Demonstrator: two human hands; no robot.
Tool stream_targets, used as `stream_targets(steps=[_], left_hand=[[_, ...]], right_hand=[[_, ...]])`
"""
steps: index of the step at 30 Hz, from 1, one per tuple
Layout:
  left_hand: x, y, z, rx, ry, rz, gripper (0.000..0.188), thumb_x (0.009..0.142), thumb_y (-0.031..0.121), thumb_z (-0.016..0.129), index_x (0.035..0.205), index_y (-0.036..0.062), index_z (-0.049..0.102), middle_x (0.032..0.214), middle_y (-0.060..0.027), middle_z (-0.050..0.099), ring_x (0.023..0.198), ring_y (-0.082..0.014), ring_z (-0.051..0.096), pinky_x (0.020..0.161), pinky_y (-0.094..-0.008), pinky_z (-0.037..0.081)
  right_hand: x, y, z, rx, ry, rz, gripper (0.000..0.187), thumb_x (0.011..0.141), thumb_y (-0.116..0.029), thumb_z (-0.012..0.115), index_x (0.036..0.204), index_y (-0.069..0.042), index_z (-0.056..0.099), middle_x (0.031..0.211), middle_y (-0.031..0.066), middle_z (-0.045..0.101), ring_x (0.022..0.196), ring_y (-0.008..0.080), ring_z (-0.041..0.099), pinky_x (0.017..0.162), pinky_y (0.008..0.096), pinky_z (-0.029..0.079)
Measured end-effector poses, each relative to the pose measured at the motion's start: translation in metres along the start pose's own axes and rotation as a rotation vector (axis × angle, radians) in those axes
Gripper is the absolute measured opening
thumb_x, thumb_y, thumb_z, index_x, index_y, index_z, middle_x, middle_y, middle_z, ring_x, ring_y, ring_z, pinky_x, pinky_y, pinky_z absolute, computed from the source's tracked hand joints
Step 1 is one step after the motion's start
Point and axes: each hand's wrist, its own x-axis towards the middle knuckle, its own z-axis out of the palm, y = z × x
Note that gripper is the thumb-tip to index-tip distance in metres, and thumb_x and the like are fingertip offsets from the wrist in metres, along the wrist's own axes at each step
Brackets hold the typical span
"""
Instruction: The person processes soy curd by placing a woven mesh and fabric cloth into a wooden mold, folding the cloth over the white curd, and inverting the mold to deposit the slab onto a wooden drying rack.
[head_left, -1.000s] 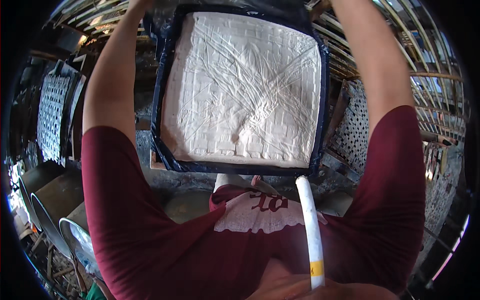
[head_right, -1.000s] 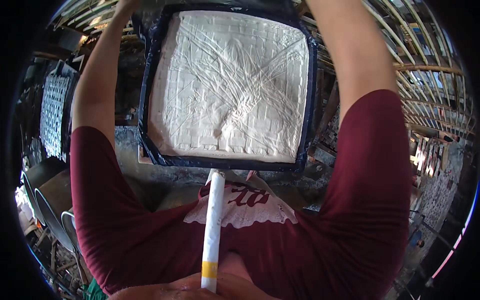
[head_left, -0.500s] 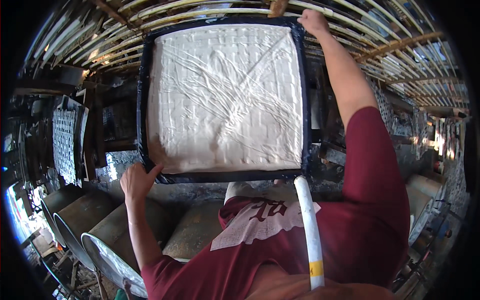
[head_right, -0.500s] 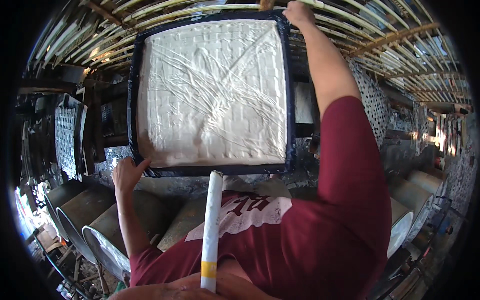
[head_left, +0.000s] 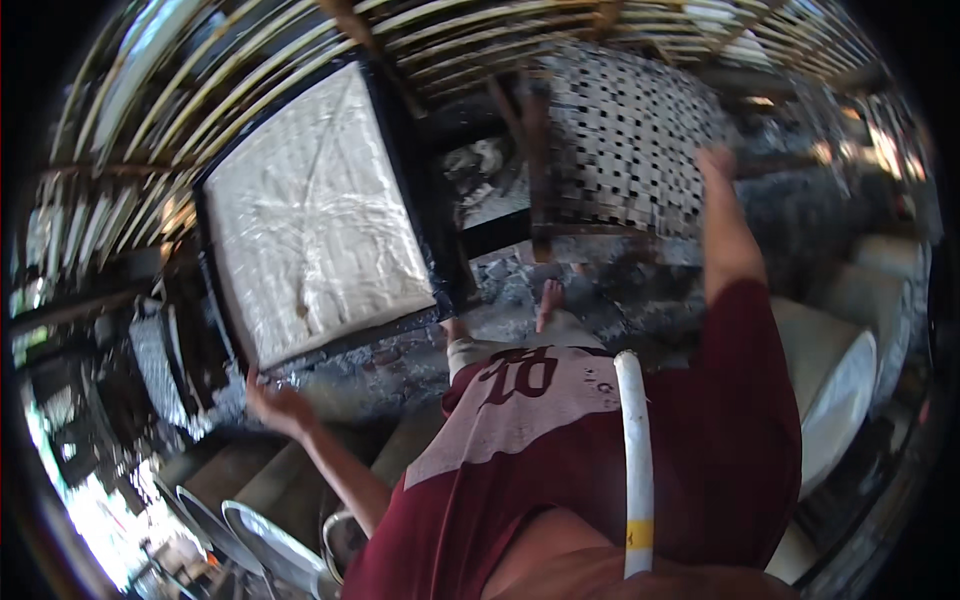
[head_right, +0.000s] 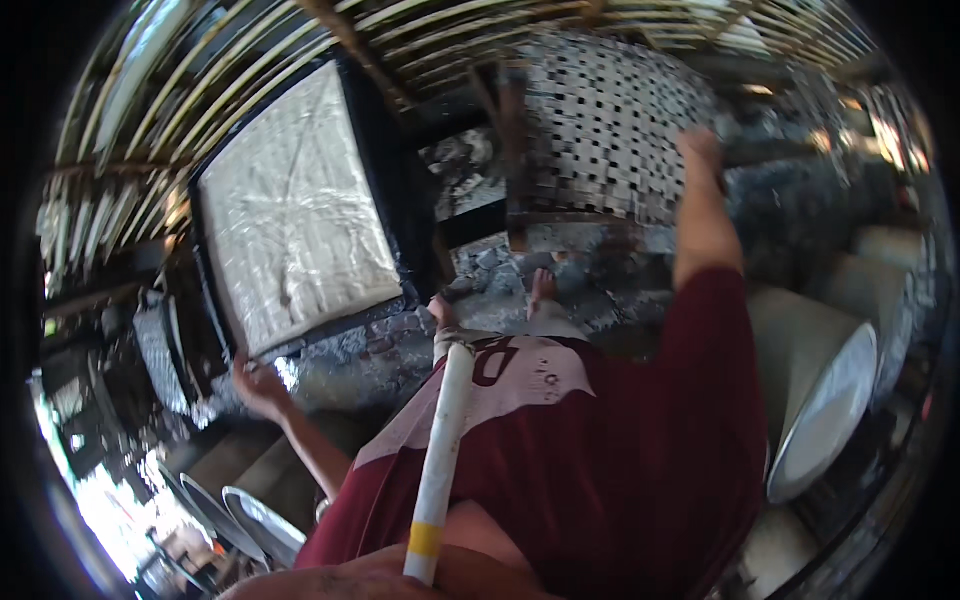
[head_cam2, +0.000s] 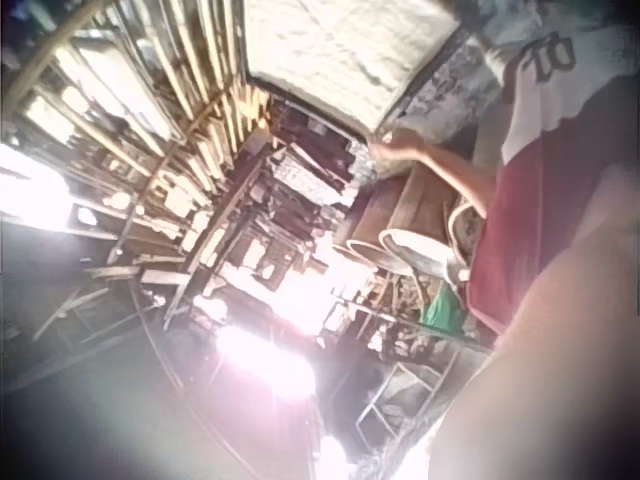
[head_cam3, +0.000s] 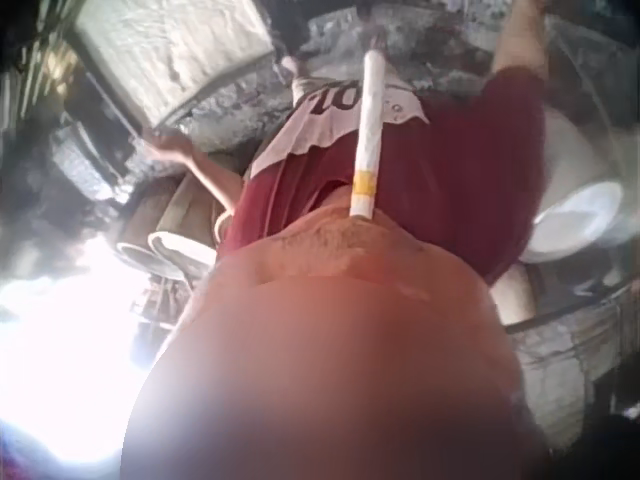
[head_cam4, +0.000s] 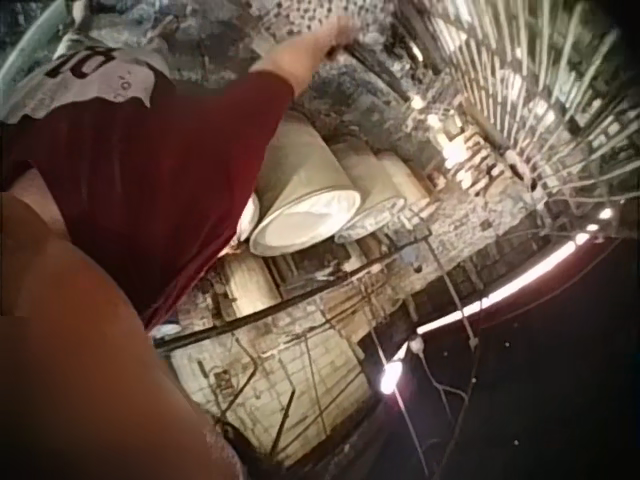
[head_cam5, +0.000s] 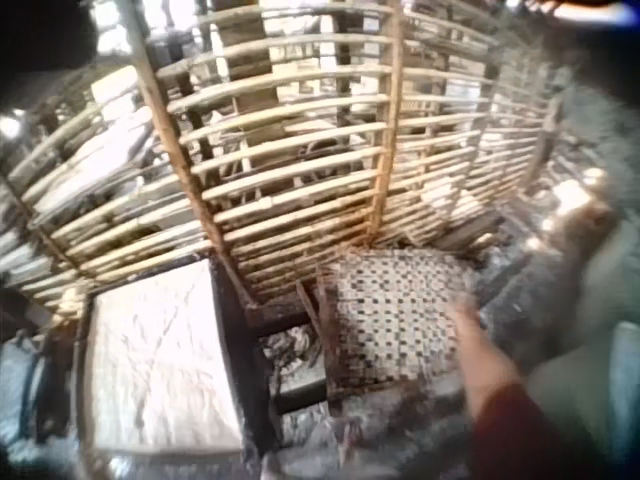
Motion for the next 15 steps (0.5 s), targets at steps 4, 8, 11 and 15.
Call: stream_targets(steps=[4,8,11,15], left_hand=[[0.028,0.113,0.186,0.187,-0.250,0.307,0.028,0.083,0.003,0.066,0.111,0.0034,0.066,0.102,-0.0131,0.066,0.084,-0.0235,0.065,0.074,-0.0329,0.052],[0.115,0.123,0.322,0.198,-0.316,0.231,0.026,0.079,0.026,0.065,0.091,0.0040,0.072,0.077,-0.0167,0.069,0.071,-0.0248,0.068,0.070,-0.0341,0.051],[0.189,0.081,0.401,0.346,-0.261,0.111,0.033,0.072,0.031,0.065,0.092,0.0067,0.073,0.091,-0.0212,0.070,0.089,-0.0359,0.069,0.080,-0.0402,0.052],[0.192,0.110,0.485,0.583,-0.309,-0.024,0.038,0.072,0.024,0.064,0.099,-0.0015,0.071,0.109,-0.0239,0.066,0.108,-0.0376,0.062,0.092,-0.0415,0.050]], right_hand=[[-0.022,0.134,0.006,0.023,0.153,0.276,0.050,0.077,-0.039,0.068,0.105,0.002,0.068,0.111,0.0268,0.064,0.110,0.0396,0.060,0.092,0.0468,0.048],[-0.049,0.246,0.035,0.062,0.366,0.120,0.047,0.075,-0.037,0.068,0.095,0.005,0.068,0.098,0.0268,0.067,0.097,0.0439,0.063,0.085,0.0492,0.050],[-0.079,0.311,0.051,0.028,0.287,0.107,0.044,0.077,-0.034,0.067,0.099,0.005,0.068,0.099,0.0255,0.067,0.096,0.0418,0.064,0.084,0.0473,0.050],[-0.146,0.414,0.062,-0.056,0.189,0.316,0.045,0.078,-0.035,0.067,0.098,0.006,0.069,0.097,0.0260,0.067,0.091,0.0423,0.064,0.081,0.0475,0.050]])
